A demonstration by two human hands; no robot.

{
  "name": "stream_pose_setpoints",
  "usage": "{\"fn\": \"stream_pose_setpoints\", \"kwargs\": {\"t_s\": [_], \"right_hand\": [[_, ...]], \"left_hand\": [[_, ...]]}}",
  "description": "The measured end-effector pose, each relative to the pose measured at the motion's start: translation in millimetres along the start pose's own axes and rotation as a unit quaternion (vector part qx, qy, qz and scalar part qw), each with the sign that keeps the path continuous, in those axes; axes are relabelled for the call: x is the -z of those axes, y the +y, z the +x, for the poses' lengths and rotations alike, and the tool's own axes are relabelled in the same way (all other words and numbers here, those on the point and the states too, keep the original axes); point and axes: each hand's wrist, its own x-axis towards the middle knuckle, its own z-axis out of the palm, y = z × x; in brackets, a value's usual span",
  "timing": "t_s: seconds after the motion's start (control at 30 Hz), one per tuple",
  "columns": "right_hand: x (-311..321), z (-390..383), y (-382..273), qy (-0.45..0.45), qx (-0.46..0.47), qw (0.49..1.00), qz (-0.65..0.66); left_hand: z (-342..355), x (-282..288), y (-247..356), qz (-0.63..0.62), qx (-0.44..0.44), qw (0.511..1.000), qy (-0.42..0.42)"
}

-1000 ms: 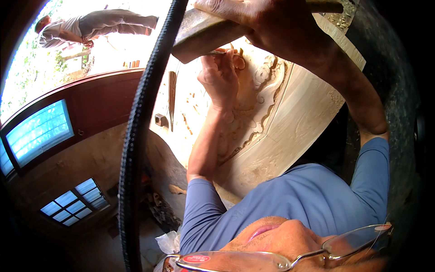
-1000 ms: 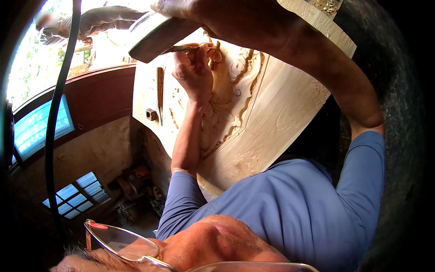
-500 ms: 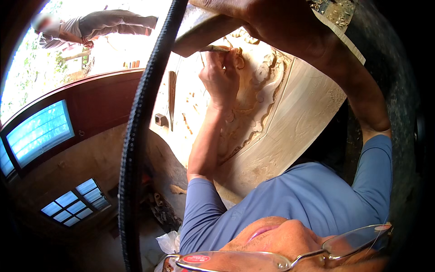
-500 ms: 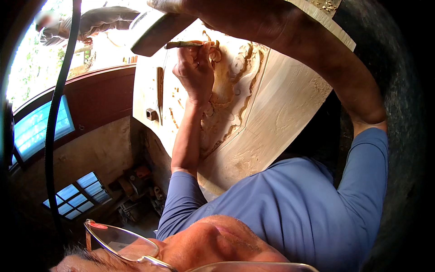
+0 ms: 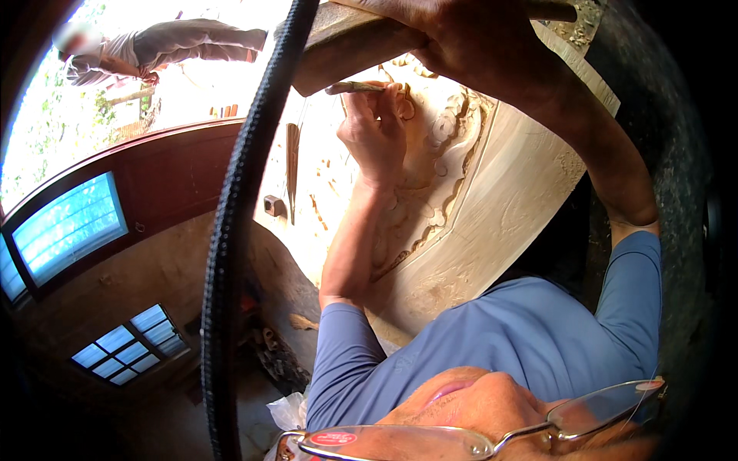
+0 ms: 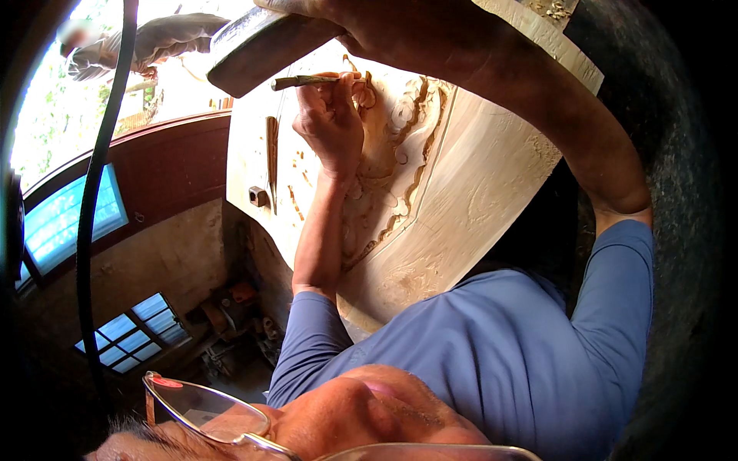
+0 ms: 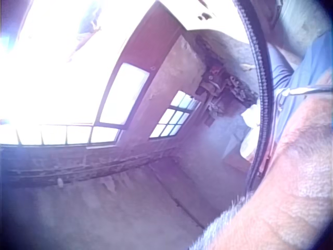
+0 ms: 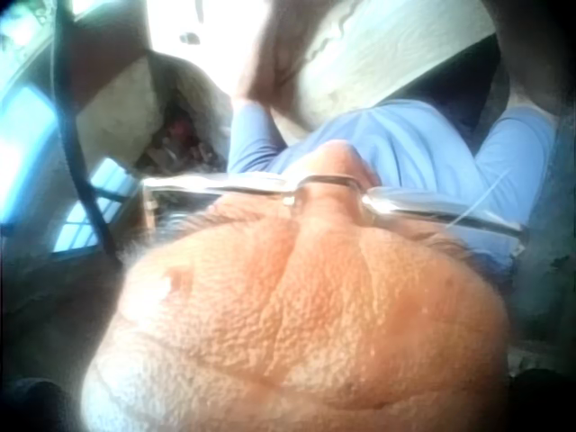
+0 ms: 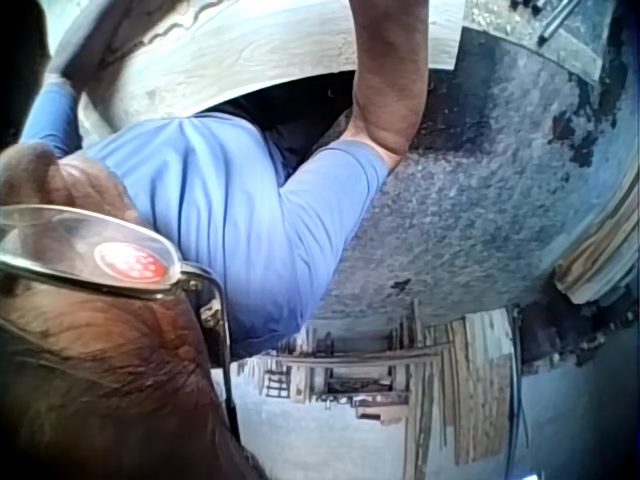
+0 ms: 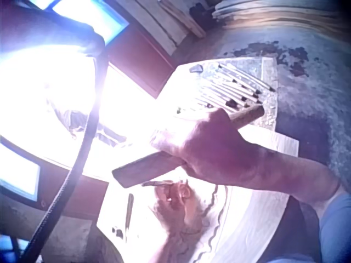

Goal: The person carves a wooden plaque by holding a chisel against the wood and striking it with a wooden mallet. They work on detailed figures in the center of the board, using different chisels from a nearby rack.

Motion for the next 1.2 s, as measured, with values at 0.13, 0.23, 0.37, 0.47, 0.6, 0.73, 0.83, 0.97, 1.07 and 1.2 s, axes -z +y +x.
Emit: {"fn": "stream_pose_setpoints", "kwargs": {"t_s": [0.13,0.23,0.37,0.47,0.6,0.73,0.83,0.97,1.07,1.2], "right_hand": [[2,1,-2,-0.014,-0.012,1.0,-0.004],[8,6,-5,-0.007,-0.014,1.0,0.012],[13,9,-5,-0.018,-0.065,0.997,0.043],[-7,3,0,0.072,-0.041,0.994,0.069],[-13,-3,1,0.059,0.01,0.998,0.035],[-11,2,0,0.038,0.034,0.999,0.005],[-7,4,-1,0.023,0.028,0.999,0.0],[2,7,-6,-0.01,0.005,1.0,0.007],[-5,4,-3,0.044,-0.005,0.997,0.059],[-19,0,5,0.098,0.036,0.993,0.051]], "left_hand": [[1,-3,3,0.011,-0.01,1.0,0.001],[2,-4,2,0.011,-0.005,1.0,0.006],[7,-2,6,0.022,0.0,1.0,0.001],[8,-1,5,0.039,-0.002,0.999,-0.021],[6,-1,1,0.085,-0.064,0.994,-0.03],[3,0,2,0.014,-0.014,1.0,-0.013],[5,0,2,-0.002,-0.003,1.0,-0.003],[2,-2,3,0.004,0.002,1.0,0.001],[2,-4,-1,0.017,-0.007,1.0,0.004],[3,-3,-1,0.045,-0.049,0.998,-0.006]]}}
